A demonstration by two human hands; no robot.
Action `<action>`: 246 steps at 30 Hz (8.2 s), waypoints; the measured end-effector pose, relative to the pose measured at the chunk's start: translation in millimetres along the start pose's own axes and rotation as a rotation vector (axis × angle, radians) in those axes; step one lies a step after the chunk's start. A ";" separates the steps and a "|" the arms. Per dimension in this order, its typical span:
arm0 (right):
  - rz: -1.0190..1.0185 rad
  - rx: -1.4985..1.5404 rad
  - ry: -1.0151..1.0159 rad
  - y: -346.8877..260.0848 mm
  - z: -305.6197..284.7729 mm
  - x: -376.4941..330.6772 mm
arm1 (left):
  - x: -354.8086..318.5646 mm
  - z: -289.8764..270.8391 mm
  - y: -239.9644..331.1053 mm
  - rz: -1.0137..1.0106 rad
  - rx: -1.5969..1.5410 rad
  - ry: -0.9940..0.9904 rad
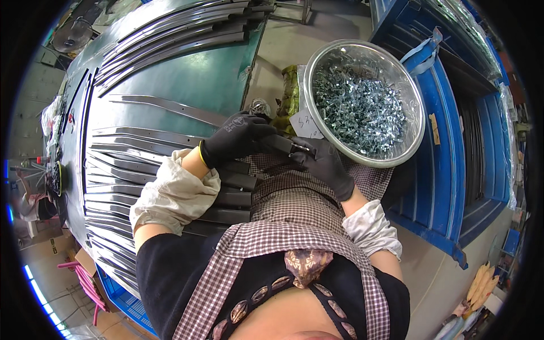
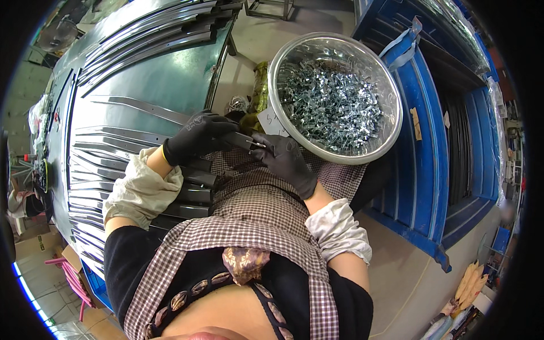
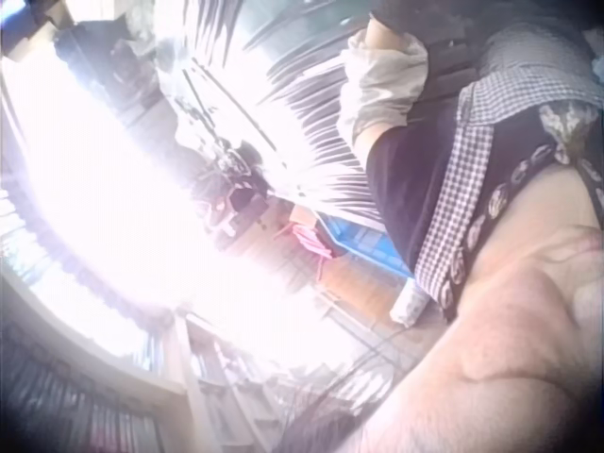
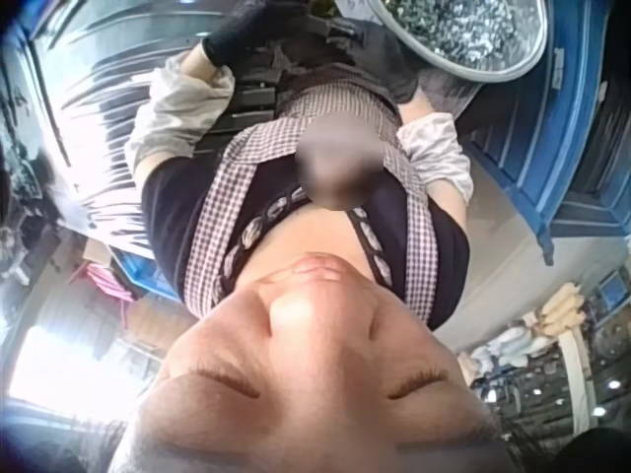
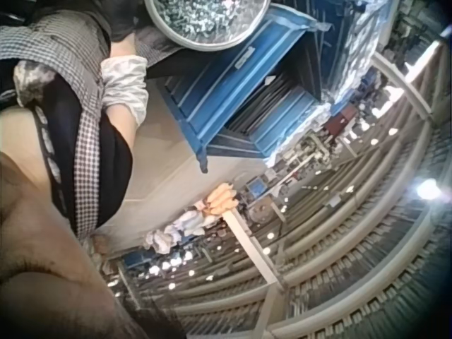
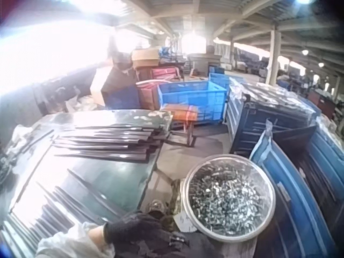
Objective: The person repeatedly picks small metallic fasteners from a bowl and inserts them into holes on long metal bars. They handle the bars and fasteners by hand, placing each fastener into a hole and then setting the bar aside. The process is repeated continuously throughout the clip.
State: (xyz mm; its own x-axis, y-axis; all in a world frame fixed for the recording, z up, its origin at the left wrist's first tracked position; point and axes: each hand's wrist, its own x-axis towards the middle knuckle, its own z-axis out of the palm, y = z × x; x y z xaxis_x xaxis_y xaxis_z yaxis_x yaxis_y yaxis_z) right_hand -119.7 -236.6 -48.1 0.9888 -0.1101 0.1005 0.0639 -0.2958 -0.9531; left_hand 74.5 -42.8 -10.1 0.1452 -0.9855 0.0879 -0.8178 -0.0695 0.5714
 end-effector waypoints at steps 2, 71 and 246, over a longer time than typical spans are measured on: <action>0.033 0.025 0.018 14.7 -1.6 4.0 | 5.5 -8.3 12.3 -0.043 -0.022 -0.045; 0.103 -0.737 0.201 53.2 -146.9 24.2 | 38.2 -80.1 -121.1 -0.374 0.642 0.403; 0.191 0.506 -0.052 -17.1 -5.8 -27.9 | 11.0 38.1 50.3 0.363 0.585 0.015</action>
State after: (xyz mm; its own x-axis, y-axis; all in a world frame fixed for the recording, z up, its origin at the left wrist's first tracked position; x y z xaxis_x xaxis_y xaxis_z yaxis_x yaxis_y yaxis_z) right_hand -149.1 -233.9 -33.0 0.9937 -0.0658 -0.0902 -0.0737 0.2203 -0.9726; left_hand 13.8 -63.0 -11.5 -0.1902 -0.9604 0.2037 -0.9817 0.1879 -0.0307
